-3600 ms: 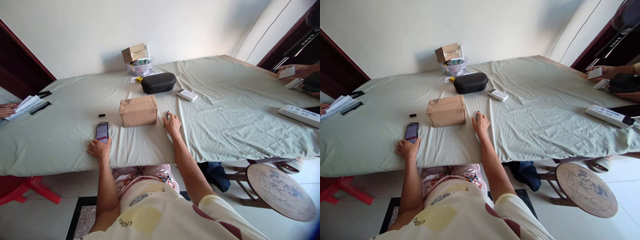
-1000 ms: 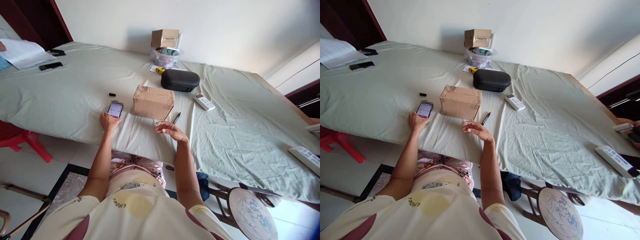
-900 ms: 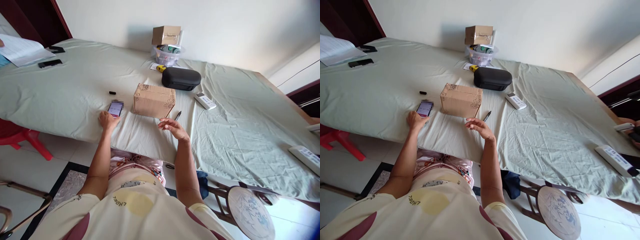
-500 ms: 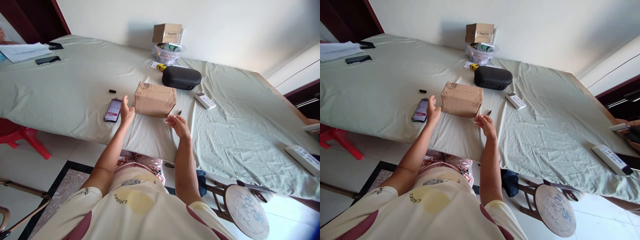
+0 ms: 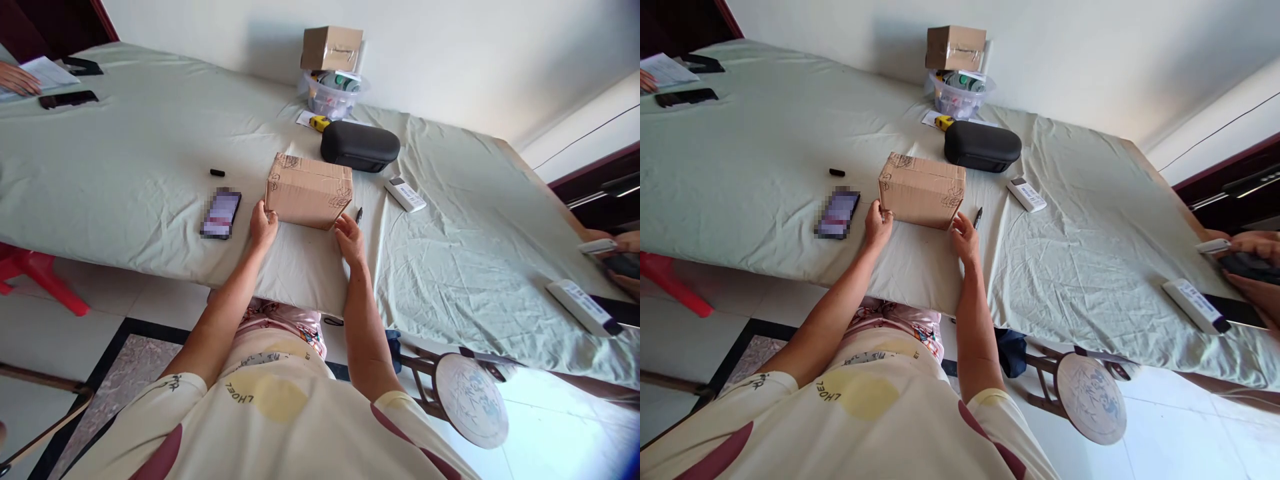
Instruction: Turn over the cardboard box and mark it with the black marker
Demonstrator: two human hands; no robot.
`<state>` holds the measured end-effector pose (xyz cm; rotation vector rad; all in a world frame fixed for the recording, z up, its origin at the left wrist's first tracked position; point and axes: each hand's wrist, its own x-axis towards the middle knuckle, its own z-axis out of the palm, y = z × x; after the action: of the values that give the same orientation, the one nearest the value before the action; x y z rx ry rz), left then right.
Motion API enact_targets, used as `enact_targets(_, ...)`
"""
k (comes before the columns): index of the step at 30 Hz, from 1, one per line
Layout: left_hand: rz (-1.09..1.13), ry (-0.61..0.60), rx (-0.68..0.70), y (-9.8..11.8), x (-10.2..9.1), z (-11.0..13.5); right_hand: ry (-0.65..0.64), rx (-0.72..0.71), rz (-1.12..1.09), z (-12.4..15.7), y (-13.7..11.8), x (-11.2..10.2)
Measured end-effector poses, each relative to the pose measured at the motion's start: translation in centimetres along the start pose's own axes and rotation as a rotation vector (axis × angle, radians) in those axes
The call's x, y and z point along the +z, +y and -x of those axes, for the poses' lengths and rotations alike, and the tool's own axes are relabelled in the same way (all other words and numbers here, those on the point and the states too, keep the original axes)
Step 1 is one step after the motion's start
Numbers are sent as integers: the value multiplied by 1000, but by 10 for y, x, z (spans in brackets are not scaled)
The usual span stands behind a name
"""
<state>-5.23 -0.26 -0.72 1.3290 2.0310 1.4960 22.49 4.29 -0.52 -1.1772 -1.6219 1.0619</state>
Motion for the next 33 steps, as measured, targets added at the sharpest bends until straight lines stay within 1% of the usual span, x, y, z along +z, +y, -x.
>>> enact_targets(3, 2, 7, 12, 0, 2, 0, 1, -34, 17, 4, -5, 11)
enact_targets(6, 31, 68, 44, 0, 2, 2, 53, -53, 13, 7, -10, 15)
enact_targets(10, 79, 120, 171, 4, -1, 7, 147, -85, -40, 10, -14, 14)
enact_targets(13, 116, 128, 255, 8, -3, 11, 205, -99, -30, 12, -18, 14)
enact_targets(15, 142, 111, 276, 12, -3, 14, 246, -117, 30, 15, -20, 17)
enact_targets(17, 145, 99, 265, 16, -2, 17, 286, -139, 136, 18, -22, 23)
enact_targets(20, 102, 131, 232, 24, 2, 24, 374, -190, 326, 25, -26, 38)
enact_targets(22, 67, 157, 231, 30, 5, 30, 424, -205, 401, 28, -29, 49)
enact_targets(24, 40, 169, 242, 36, 8, 36, 432, -170, 407, 30, -33, 57)
enact_targets(27, 23, 158, 245, 41, 11, 41, 391, -79, 345, 28, -36, 63)
enact_targets(30, 24, 145, 227, 41, 12, 41, 365, -33, 271, 26, -35, 62)
enact_targets(33, 28, 145, 233, 38, 10, 38, 368, -47, 226, 26, -33, 58)
